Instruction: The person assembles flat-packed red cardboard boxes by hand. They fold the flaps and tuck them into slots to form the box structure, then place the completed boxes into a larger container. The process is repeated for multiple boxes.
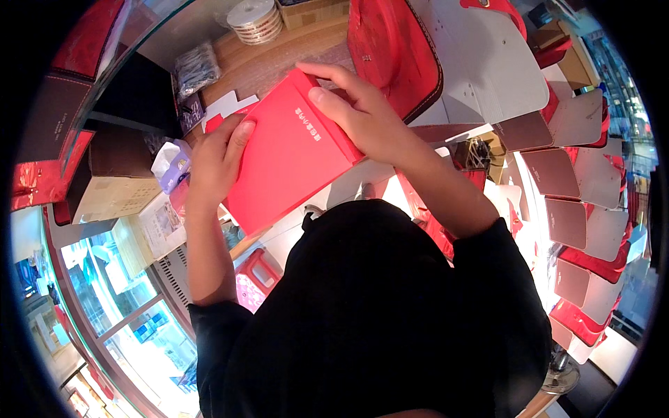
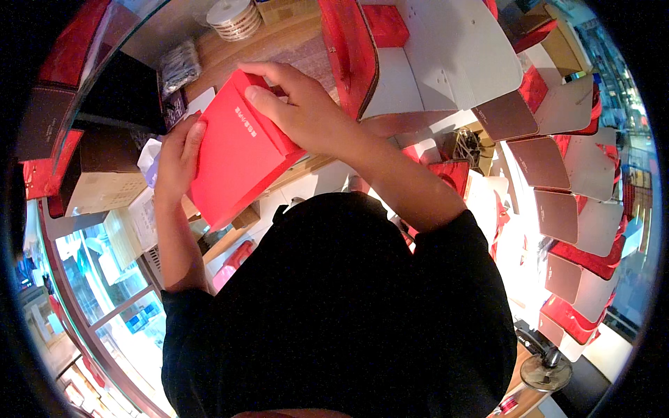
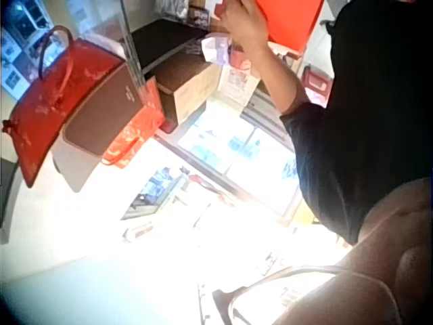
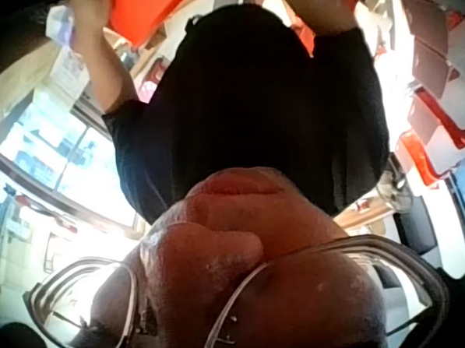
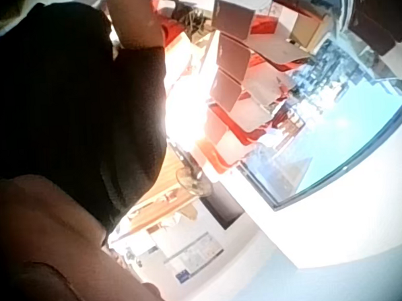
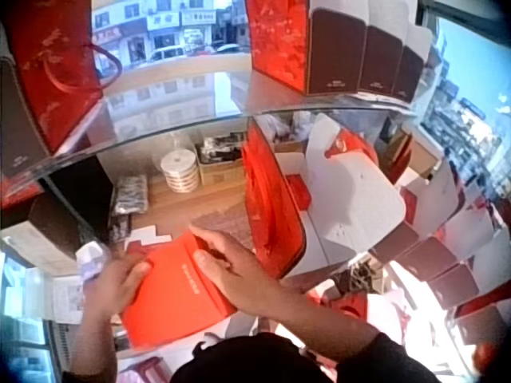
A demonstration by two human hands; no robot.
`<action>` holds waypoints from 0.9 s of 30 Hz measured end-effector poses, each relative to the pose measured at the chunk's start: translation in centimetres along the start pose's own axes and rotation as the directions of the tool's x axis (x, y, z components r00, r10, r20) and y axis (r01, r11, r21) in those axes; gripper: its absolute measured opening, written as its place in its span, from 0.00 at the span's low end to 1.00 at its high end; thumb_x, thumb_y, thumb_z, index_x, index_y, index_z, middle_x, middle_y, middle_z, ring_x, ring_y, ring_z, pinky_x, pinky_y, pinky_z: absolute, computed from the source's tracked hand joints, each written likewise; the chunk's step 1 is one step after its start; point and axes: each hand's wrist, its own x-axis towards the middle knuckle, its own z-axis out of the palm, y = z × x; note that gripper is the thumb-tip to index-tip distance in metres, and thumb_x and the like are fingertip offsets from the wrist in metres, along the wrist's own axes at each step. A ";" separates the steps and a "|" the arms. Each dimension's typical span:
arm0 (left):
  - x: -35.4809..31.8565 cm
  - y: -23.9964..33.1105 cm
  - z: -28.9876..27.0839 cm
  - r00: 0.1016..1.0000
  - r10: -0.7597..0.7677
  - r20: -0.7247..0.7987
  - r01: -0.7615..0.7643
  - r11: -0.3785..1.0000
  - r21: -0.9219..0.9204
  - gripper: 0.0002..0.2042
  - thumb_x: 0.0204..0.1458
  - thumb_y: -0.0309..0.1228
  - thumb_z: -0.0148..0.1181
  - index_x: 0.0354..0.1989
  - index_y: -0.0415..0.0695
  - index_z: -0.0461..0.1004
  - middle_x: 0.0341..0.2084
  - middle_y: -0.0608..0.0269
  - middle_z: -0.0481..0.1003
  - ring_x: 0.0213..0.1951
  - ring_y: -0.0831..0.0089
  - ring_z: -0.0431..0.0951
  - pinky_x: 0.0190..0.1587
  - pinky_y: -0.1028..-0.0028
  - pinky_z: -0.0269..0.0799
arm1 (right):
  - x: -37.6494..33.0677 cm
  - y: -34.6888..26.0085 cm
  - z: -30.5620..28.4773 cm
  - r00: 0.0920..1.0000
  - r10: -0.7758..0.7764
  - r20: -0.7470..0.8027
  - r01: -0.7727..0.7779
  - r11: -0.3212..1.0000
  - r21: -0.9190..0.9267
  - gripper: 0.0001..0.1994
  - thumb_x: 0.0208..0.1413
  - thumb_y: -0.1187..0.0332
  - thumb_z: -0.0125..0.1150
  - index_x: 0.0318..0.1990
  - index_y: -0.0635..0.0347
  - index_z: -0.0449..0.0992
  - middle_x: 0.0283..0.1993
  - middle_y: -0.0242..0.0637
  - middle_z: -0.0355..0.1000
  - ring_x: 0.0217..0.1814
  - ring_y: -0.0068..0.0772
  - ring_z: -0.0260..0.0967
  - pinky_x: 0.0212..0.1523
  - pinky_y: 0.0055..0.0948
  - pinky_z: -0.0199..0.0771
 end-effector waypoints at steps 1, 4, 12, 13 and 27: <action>0.0 0.1 0.0 1.000 -0.006 -0.004 0.006 1.000 0.015 0.18 0.57 0.45 0.46 0.38 0.42 0.74 0.24 0.46 0.74 0.31 0.51 0.76 0.33 0.64 0.68 | 0.0 -0.3 0.1 0.999 0.040 -0.008 -0.039 0.998 0.056 0.20 0.58 0.70 0.46 0.59 0.56 0.60 0.52 0.38 0.63 0.52 0.25 0.62 0.51 0.24 0.64; -0.2 0.4 0.3 0.999 0.033 -0.035 -0.030 0.997 0.069 0.18 0.56 0.46 0.47 0.38 0.43 0.74 0.23 0.47 0.74 0.30 0.51 0.76 0.33 0.63 0.68 | -0.2 -0.1 0.4 0.999 -0.033 -0.043 0.032 0.999 -0.022 0.19 0.57 0.72 0.46 0.57 0.57 0.62 0.50 0.37 0.64 0.50 0.23 0.63 0.48 0.23 0.67; -0.3 0.8 0.5 0.999 0.020 -0.030 -0.016 0.991 0.131 0.19 0.56 0.49 0.46 0.38 0.45 0.73 0.21 0.48 0.74 0.30 0.50 0.75 0.33 0.61 0.68 | -0.1 0.7 0.0 0.999 0.048 -0.010 -0.048 0.999 0.009 0.22 0.56 0.71 0.50 0.59 0.57 0.60 0.52 0.38 0.63 0.50 0.23 0.64 0.47 0.23 0.67; -0.2 0.9 0.5 0.999 0.024 -0.039 -0.019 0.991 0.135 0.19 0.56 0.49 0.46 0.39 0.45 0.73 0.21 0.48 0.74 0.30 0.50 0.75 0.33 0.61 0.68 | -0.1 0.8 -0.1 0.999 0.048 0.002 -0.048 0.999 0.024 0.24 0.55 0.70 0.51 0.60 0.57 0.59 0.54 0.40 0.62 0.52 0.25 0.63 0.49 0.24 0.66; -0.7 0.5 1.1 0.997 -0.046 -0.061 0.055 0.985 0.163 0.21 0.55 0.51 0.45 0.40 0.47 0.73 0.20 0.50 0.74 0.29 0.50 0.75 0.34 0.59 0.68 | -0.9 -0.2 -0.4 0.970 -0.032 0.242 0.089 0.969 -0.229 0.38 0.54 0.66 0.53 0.66 0.63 0.37 0.70 0.57 0.28 0.73 0.45 0.24 0.68 0.32 0.33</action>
